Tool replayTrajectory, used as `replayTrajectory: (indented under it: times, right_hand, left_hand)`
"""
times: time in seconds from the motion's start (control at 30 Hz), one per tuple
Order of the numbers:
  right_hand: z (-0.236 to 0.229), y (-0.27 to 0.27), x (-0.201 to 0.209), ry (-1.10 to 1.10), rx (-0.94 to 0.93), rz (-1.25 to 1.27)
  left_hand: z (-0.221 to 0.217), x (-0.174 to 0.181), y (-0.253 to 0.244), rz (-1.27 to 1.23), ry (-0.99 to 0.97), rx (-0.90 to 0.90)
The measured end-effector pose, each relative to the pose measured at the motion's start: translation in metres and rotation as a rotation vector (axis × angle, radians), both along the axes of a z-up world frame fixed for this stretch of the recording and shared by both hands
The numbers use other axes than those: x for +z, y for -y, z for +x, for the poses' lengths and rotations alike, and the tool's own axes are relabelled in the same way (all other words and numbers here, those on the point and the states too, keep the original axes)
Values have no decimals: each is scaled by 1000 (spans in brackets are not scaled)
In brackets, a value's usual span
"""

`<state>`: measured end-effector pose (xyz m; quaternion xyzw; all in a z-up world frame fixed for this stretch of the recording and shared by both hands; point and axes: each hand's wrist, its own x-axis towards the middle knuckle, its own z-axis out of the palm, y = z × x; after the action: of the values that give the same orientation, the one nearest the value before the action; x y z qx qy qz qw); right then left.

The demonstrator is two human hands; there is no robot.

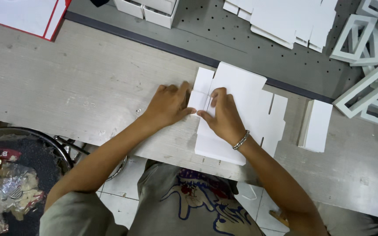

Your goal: The person folds flat white cardboard pieces into small rectangular boxes by hand. They fold the side flaps, tuck the tabs, and then place the finished boxes into a stack on the left side of the table.

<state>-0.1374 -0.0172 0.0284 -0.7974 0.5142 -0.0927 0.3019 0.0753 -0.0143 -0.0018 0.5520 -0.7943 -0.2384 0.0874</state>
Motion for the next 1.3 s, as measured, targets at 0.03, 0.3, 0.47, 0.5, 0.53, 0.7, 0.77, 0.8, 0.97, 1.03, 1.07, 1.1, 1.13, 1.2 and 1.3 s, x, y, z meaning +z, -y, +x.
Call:
replayTrajectory:
  times: [0.03, 0.3, 0.47, 0.5, 0.53, 0.7, 0.77, 0.8, 0.97, 1.03, 1.07, 1.1, 1.13, 1.2, 1.3]
  right_hand:
    - [0, 1, -1, -1, 1, 1]
    - [-6, 0, -17, -92, 116, -180]
    - [8, -2, -5, -197, 211, -111]
    - [8, -3, -4, -277, 254, -127]
    - [7, -2, -3, -278, 247, -135]
    - [-23, 23, -22, 114, 269, 73]
    - [-29, 32, -6, 138, 268, -113]
    - [-31, 35, 1, 164, 270, -286]
    - [-28, 53, 63, -162, 500, -295]
    - [-32, 62, 72, -237, 534, -148]
    - [-35, 67, 75, -236, 494, -93]
    - [-37, 72, 77, -235, 454, -37]
    - [-39, 71, 79, -236, 452, -39]
    - [-44, 70, 84, -83, 335, -310]
    - [-62, 84, 75, -13, 365, -224]
  left_hand:
    - [1, 6, 0, 1, -1, 1]
    - [9, 8, 8, -19, -184, 69]
    - [4, 1, 7, -61, -110, 69]
    - [2, -3, 7, -98, -60, 62]
    - [0, -4, 3, -107, -60, 56]
    - [-23, 5, -35, -369, -259, 89]
    - [-28, -18, -41, -392, -330, 90]
    - [-29, -30, -47, -401, -399, 98]
    - [-18, 15, -35, -479, -360, -252]
    - [-8, 34, -21, -545, -247, -342]
    - [-3, 37, -11, -607, -243, -374]
    - [2, 40, 0, -669, -239, -406]
    - [3, 57, 1, -671, -239, -408]
    - [4, 92, 7, -633, -339, -437]
    - [6, 85, 27, -614, -342, -494]
